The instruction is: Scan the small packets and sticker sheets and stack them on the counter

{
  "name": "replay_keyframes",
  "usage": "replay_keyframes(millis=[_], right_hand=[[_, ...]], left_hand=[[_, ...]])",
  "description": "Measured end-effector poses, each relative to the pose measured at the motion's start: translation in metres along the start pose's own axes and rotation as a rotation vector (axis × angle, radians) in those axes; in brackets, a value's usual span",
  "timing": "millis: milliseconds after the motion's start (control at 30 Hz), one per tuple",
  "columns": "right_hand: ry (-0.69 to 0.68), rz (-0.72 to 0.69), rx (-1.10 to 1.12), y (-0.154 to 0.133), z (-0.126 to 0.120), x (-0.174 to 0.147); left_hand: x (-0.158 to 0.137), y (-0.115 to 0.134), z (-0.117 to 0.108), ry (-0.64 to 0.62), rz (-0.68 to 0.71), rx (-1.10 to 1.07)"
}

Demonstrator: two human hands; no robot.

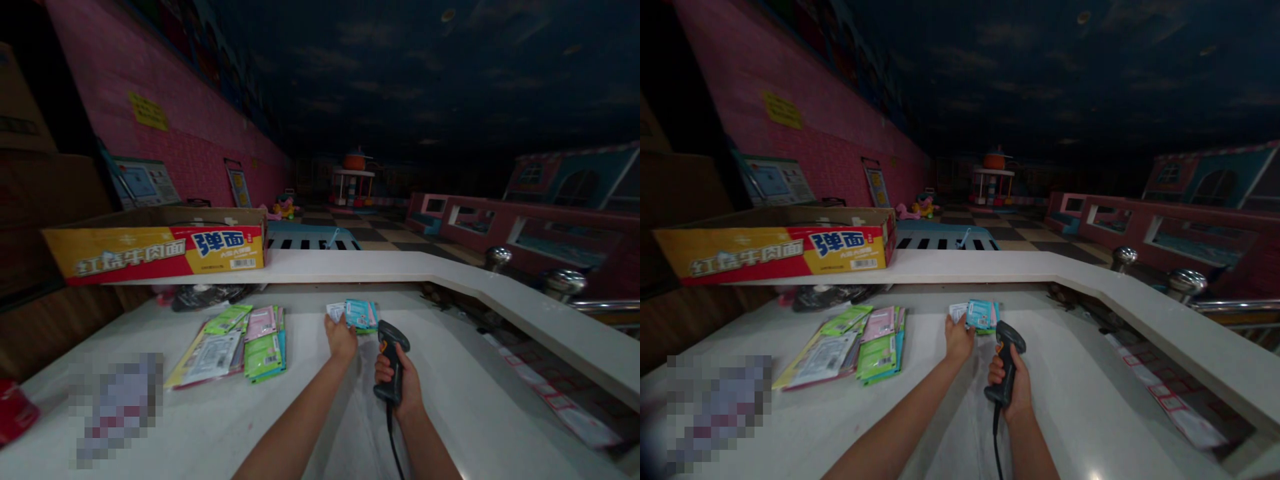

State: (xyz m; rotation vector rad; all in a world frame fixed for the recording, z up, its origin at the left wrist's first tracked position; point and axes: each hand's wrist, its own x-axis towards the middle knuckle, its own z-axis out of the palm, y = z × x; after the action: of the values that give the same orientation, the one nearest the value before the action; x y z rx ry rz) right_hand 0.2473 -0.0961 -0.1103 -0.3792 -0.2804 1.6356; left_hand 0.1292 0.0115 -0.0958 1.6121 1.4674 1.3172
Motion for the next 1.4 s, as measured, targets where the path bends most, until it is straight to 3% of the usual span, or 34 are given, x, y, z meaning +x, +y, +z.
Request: replay_keyframes(millis=[233,333,433,533,667,833,933,1033,1100,1267,1400], right_hand=[[0.035,-0.004,0.038,0.001,0.003,-0.003],[0.030,-0.001,0.050,0.002,0.004,-0.006],[0.034,-0.001,0.068,0.003,0.005,-0.009],[0.034,-0.011,0.053,0.004,0.004,-0.011],[0.021,-0.008,0.065,0.006,0.002,-0.013],[0.021,0.011,0.121,0.008,0.000,-0.012],[0.023,0.013,0.118,0.009,-0.001,-0.010],[0.027,0.007,0.117,0.009,-0.003,-0.008],[0.036,0.009,0.125,0.008,-0.004,-0.008],[0.047,0.016,0.122,0.007,-0.002,-0.009],[0.044,0.010,0.123,0.007,0.002,-0.011]], left_hand=[[-0.001,0.004,0.007,0.002,0.039,0.194],[-0.005,0.007,-0.004,-0.017,-0.007,0.289],[-0.006,0.008,-0.028,-0.033,0.038,0.390],[0.002,0.010,-0.070,-0.002,0.109,0.526],[0.024,0.010,-0.151,0.085,0.144,0.783],[0.050,-0.004,-0.252,0.254,-0.086,1.020],[0.061,-0.020,-0.289,0.195,-0.271,1.046],[0.066,-0.034,-0.303,0.053,-0.345,0.990],[0.067,-0.040,-0.304,0.047,-0.320,0.969],[0.068,-0.035,-0.303,0.248,-0.162,0.868],[0.074,-0.019,-0.307,0.370,0.001,0.594]])
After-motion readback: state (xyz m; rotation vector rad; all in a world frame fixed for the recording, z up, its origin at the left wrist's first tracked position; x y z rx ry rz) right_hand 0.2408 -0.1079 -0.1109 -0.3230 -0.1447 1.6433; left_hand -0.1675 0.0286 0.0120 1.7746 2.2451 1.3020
